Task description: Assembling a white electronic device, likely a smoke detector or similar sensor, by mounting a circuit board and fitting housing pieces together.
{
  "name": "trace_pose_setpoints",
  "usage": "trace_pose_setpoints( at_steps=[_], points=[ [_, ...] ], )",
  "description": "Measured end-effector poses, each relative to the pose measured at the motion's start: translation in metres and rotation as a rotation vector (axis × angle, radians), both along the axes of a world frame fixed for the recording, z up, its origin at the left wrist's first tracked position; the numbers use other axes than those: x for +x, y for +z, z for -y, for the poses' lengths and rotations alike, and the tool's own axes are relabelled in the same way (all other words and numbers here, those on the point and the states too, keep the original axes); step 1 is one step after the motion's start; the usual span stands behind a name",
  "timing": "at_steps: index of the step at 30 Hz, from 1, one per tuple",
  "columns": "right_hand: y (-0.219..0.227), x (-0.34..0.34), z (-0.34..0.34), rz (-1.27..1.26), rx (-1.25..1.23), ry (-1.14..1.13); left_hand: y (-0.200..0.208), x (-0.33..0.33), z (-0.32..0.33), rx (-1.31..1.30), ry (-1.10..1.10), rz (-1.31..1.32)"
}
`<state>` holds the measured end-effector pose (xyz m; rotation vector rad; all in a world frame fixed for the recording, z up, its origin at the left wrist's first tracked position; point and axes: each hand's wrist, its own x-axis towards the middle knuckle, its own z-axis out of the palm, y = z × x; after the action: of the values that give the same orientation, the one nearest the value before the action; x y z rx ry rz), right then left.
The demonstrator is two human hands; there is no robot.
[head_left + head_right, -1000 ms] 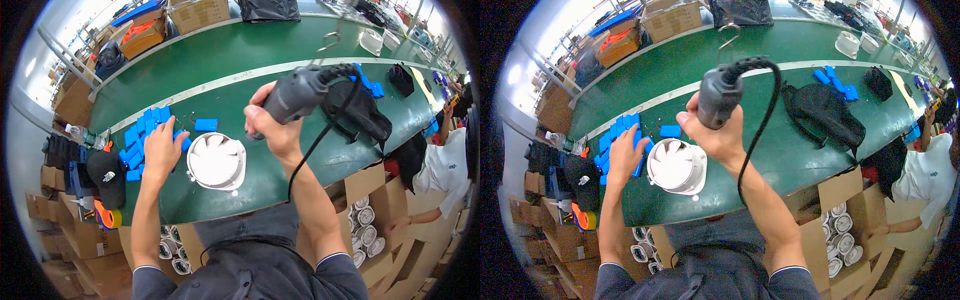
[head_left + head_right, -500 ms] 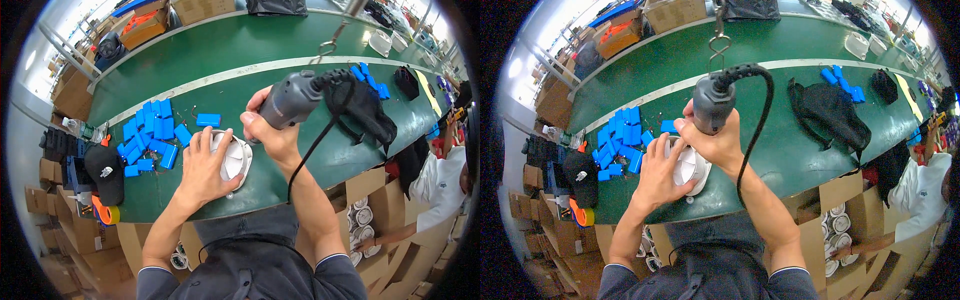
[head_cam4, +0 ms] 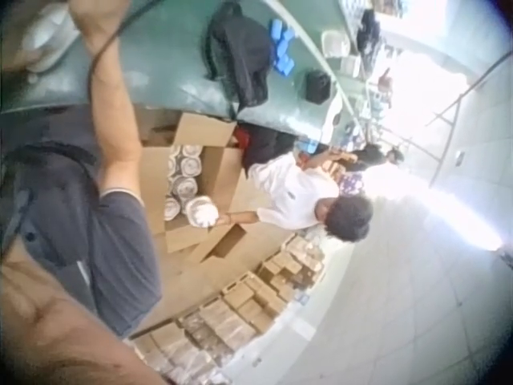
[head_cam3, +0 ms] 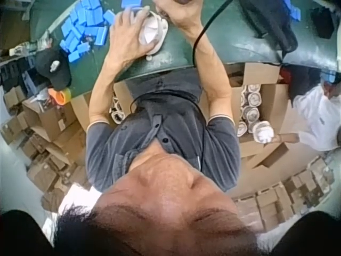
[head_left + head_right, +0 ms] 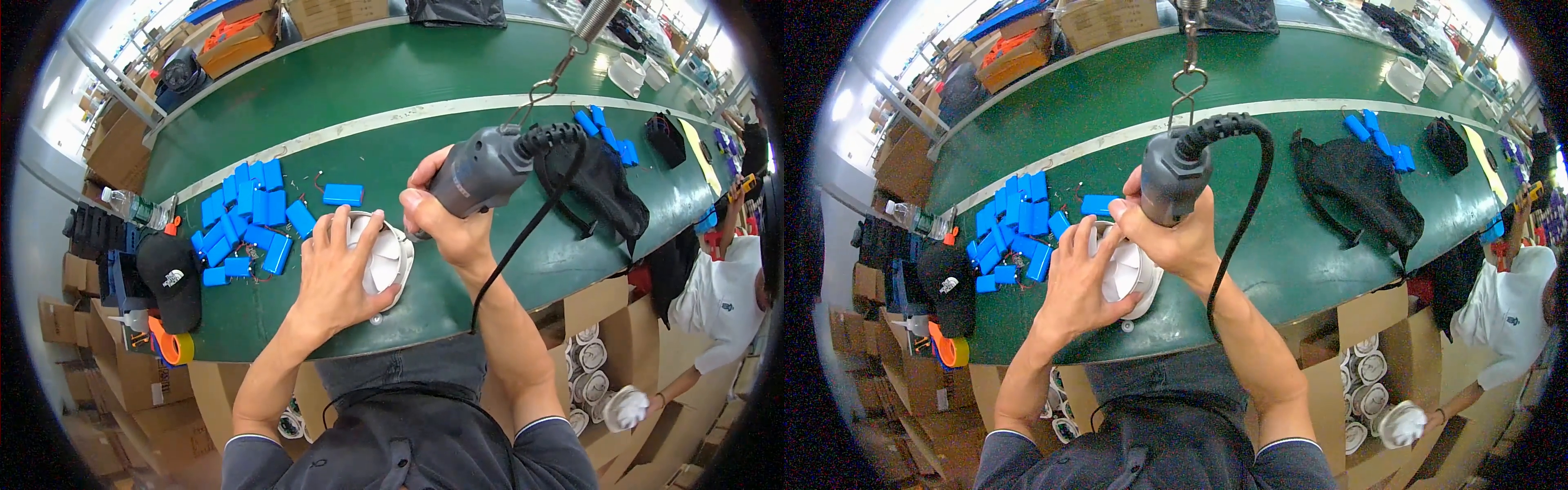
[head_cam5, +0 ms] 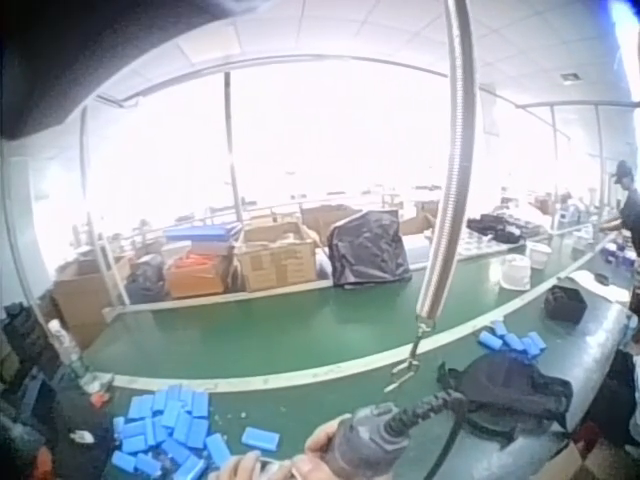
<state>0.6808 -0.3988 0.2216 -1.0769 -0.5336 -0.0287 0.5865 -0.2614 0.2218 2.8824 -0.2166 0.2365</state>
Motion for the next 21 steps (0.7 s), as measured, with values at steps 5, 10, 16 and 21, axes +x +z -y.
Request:
trace_pose_setpoints(
  at_steps=[5,10,16,21],
  points=[
    [0.0,0.001,0.001,0.005,0.006,-0.019,0.002,0.0,0.001,0.0,0.0,0.004],
    [0.003,0.004,-0.001,0.012,-0.034,-0.039,0.001,0.001,0.001,0.006,0.003,0.021],
    [0.004,0.007,0.001,-0.13,-0.029,-0.029,0.001,0.001,0.001,0.004,0.004,0.013],
    [0.01,0.01,-0.007,0.018,-0.169,0.08,-0.001,0.0,0.0,0.035,0.012,-0.006]
  ],
)
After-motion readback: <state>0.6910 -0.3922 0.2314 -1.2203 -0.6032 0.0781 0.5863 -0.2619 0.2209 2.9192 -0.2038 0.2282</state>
